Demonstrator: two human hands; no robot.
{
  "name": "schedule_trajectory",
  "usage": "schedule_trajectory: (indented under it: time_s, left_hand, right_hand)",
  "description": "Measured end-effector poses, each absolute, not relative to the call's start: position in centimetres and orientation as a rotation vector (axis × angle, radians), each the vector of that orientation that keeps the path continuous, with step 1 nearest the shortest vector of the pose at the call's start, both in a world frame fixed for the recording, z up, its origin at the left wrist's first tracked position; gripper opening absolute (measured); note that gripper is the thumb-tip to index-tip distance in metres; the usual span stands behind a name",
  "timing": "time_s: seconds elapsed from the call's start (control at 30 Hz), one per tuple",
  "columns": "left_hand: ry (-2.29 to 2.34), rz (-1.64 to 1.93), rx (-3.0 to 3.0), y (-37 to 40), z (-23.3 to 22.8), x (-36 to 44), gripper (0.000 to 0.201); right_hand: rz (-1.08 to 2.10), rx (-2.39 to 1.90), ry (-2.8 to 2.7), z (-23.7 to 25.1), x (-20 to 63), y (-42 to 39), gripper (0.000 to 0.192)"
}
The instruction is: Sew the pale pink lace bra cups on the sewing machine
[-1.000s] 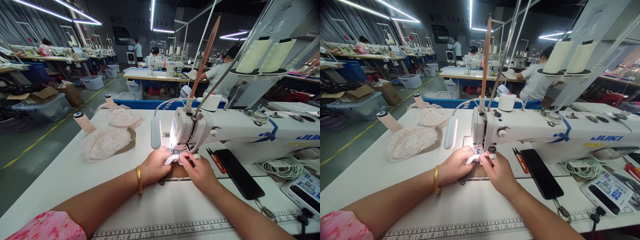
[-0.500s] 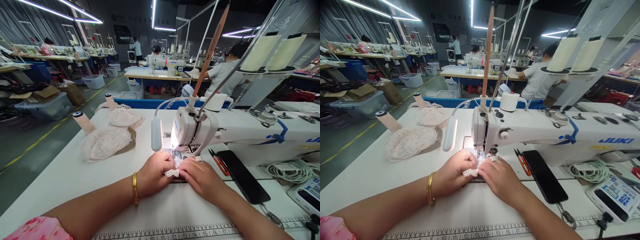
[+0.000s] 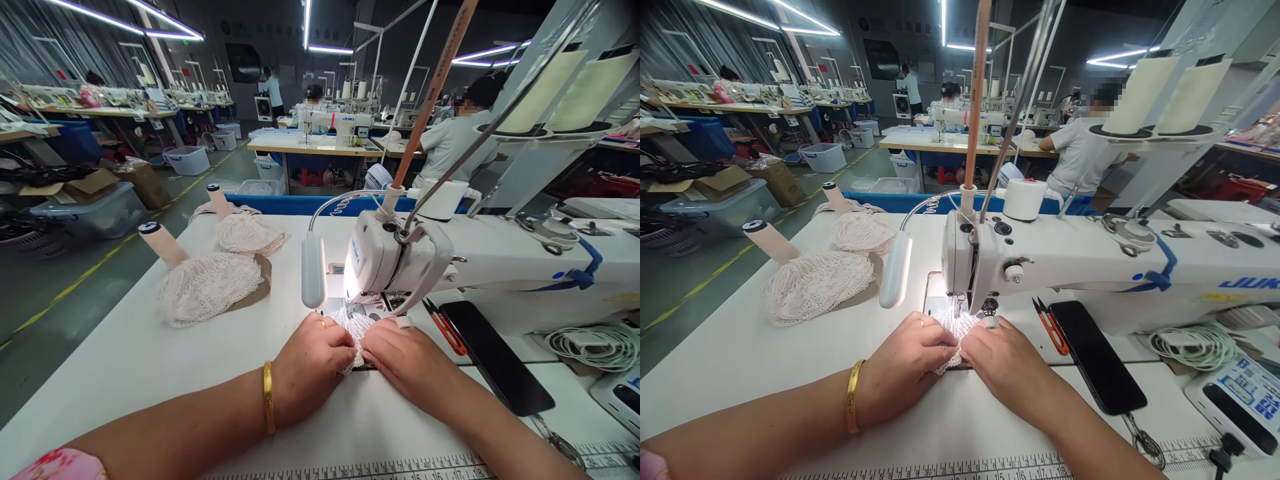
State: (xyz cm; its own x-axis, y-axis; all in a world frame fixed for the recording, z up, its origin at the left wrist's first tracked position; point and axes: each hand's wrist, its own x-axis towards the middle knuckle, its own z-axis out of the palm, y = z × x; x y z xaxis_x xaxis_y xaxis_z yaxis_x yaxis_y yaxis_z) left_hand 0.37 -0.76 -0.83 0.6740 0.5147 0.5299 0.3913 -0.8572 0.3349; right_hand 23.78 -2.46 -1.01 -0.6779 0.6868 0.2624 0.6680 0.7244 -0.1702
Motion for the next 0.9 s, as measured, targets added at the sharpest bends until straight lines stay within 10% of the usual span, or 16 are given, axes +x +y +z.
schedule_trajectory:
  time_s: [0.9]
  left_hand:
    - [0.887,0.777,2.477,1.9,-1.0,0.5,0.021]
  right_hand:
    - [0.061,-1.175,-2.434,-1.4,23.5,-1.5,0.023]
